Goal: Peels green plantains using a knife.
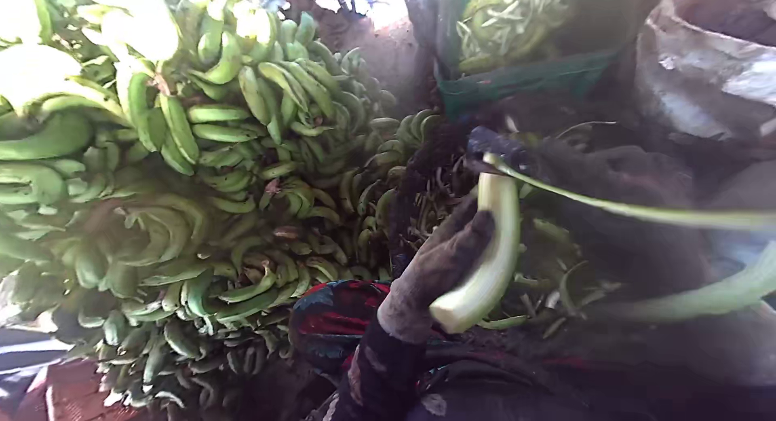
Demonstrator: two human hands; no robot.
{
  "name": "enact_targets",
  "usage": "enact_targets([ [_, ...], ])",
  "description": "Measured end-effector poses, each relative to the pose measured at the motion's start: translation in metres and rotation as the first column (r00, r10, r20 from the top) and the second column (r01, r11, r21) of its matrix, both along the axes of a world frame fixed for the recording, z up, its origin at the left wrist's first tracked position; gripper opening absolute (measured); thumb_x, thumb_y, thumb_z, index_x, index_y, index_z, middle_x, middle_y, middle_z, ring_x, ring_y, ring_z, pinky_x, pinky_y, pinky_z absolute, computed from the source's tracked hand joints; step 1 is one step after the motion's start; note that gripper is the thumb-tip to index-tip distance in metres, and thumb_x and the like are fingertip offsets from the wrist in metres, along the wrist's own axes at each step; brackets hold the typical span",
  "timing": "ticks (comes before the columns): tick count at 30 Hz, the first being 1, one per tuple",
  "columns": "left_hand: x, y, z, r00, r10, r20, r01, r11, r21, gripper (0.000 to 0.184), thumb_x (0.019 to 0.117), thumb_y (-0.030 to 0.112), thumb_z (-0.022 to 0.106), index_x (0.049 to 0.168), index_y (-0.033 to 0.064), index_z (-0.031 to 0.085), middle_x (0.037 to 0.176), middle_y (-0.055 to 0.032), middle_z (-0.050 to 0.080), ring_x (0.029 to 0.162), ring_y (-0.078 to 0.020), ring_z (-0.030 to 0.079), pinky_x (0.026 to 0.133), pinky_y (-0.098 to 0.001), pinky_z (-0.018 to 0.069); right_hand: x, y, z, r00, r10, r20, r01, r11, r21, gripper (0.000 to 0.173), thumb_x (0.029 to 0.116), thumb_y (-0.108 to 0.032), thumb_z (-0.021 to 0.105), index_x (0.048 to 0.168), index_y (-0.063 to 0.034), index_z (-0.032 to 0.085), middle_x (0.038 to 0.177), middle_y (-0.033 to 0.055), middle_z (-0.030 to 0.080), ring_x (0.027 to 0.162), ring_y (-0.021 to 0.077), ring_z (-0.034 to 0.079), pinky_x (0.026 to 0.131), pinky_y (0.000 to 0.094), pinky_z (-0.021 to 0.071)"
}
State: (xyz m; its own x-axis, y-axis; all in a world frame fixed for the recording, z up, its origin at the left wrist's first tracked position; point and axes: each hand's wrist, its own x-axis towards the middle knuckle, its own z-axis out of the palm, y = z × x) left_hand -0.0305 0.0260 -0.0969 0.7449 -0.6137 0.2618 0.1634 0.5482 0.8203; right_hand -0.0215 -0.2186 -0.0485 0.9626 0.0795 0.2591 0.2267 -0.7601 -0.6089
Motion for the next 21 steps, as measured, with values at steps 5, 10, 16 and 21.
enact_targets([
  [5,-0.014,-0.015,0.065,0.773,0.596,-0.218,-0.435,0.748,0.500,0.048,0.1020,0.042,0.050,0.140,0.0124,0.051,0.103,-0.0046,0.070,0.088,-0.0123,0.069,0.077,-0.0316,0.0607,-0.010,0.001,-0.015,0.998,-0.051,-0.028,0.052,0.998,0.047,0.040,0.1015,-0.042,0.051,0.133,-0.0275,0.070,0.105,0.0182,0.069,0.093,0.0405,0.065,0.073,0.0653,0.0463],
  [10,0.021,-0.034,0.078,0.604,0.771,-0.199,-0.725,0.636,0.264,0.049,0.1047,0.060,0.034,0.130,0.0243,0.057,0.111,0.0007,0.067,0.097,-0.0103,0.067,0.080,-0.0324,0.0596,-0.046,0.033,-0.027,0.978,-0.024,0.207,-0.031,0.965,0.259,0.034,0.1014,-0.036,0.061,0.133,-0.0278,0.070,0.110,0.0132,0.068,0.102,0.0295,0.063,0.090,0.0583,0.0449],
  [16,-0.007,-0.022,0.035,0.958,0.262,-0.117,-0.153,0.812,0.564,0.066,0.1002,0.051,0.047,0.147,0.0044,0.043,0.108,-0.0056,0.068,0.091,-0.0097,0.068,0.083,-0.0317,0.0591,0.004,0.001,-0.016,0.996,-0.074,-0.039,0.069,0.991,-0.112,0.043,0.1010,-0.036,0.057,0.144,-0.0353,0.060,0.117,0.0256,0.067,0.104,0.0503,0.063,0.079,0.0700,0.0452],
  [21,0.002,-0.026,0.044,0.646,0.736,-0.201,-0.630,0.663,0.405,0.045,0.1055,0.051,0.040,0.126,0.0158,0.058,0.099,-0.0014,0.069,0.087,-0.0105,0.068,0.075,-0.0321,0.0598,-0.025,0.020,-0.024,0.997,-0.042,0.068,0.038,0.998,0.048,0.041,0.1009,-0.039,0.056,0.138,-0.0266,0.066,0.112,0.0200,0.069,0.100,0.0408,0.066,0.081,0.0637,0.0487],
])
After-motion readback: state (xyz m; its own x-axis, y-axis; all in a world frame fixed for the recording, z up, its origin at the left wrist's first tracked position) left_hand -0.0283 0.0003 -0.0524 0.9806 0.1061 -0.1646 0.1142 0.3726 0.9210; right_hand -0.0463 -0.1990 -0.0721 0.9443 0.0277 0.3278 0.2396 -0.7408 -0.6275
